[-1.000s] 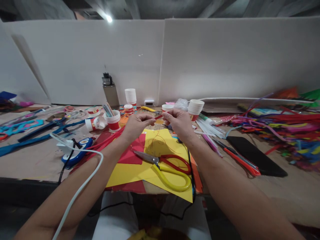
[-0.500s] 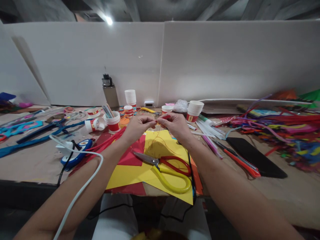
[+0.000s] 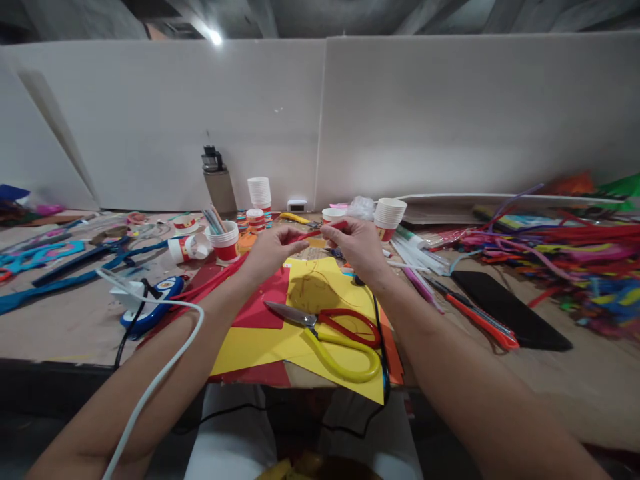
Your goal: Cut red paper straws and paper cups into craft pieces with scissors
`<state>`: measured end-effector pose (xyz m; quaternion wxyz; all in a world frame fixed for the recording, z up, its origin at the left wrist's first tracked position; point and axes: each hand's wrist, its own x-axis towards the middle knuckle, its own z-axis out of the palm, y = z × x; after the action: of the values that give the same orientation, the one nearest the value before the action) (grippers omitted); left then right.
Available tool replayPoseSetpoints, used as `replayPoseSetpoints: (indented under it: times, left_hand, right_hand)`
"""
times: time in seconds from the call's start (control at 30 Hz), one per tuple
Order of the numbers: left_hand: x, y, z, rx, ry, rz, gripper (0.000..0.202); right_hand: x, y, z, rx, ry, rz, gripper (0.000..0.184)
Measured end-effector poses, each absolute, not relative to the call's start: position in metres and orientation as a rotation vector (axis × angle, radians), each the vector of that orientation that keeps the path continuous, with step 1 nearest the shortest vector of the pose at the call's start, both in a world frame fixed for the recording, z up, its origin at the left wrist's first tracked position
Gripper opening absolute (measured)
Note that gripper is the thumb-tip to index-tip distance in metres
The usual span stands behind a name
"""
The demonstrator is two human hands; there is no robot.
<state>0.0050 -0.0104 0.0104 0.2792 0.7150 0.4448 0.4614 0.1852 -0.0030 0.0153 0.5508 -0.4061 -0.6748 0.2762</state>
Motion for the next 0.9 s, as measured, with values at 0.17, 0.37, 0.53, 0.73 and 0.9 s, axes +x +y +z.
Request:
replayPoseSetpoints:
  times: [0.17, 0.37, 0.53, 0.73, 0.9]
  left_hand:
    - [0.0052, -0.0101, 0.0099, 1.841, 1.131, 1.250, 0.021]
    - [0.0050, -0.0091, 0.0083, 1.834, 1.110, 1.333, 0.019]
    - [0.0034, -0.0083, 0.0073, 1.820, 1.091, 1.360, 0.020]
    - [0.0043, -0.0115, 0.0074, 1.851, 1.130, 1.370, 0.020]
    - [0.0051, -0.0121, 0.0066, 1.855, 1.129, 1.412, 0.016]
  right_hand:
    - [0.1857, -0.0034, 0.0168, -0.958, -1.576, 0.643, 0.032]
    - [0.1859, -0.0037, 0.0184, -0.939, -1.575, 0.645, 0.030]
    - [0.1853, -0.0047, 0.0188, -0.944, -1.563, 0.656, 0.030]
    - [0.1860, -0.0046, 0.0192, -0.957, -1.569, 0.651, 0.030]
    - [0.1861, -0.0043, 0.0187, -0.968, -1.552, 0.663, 0.031]
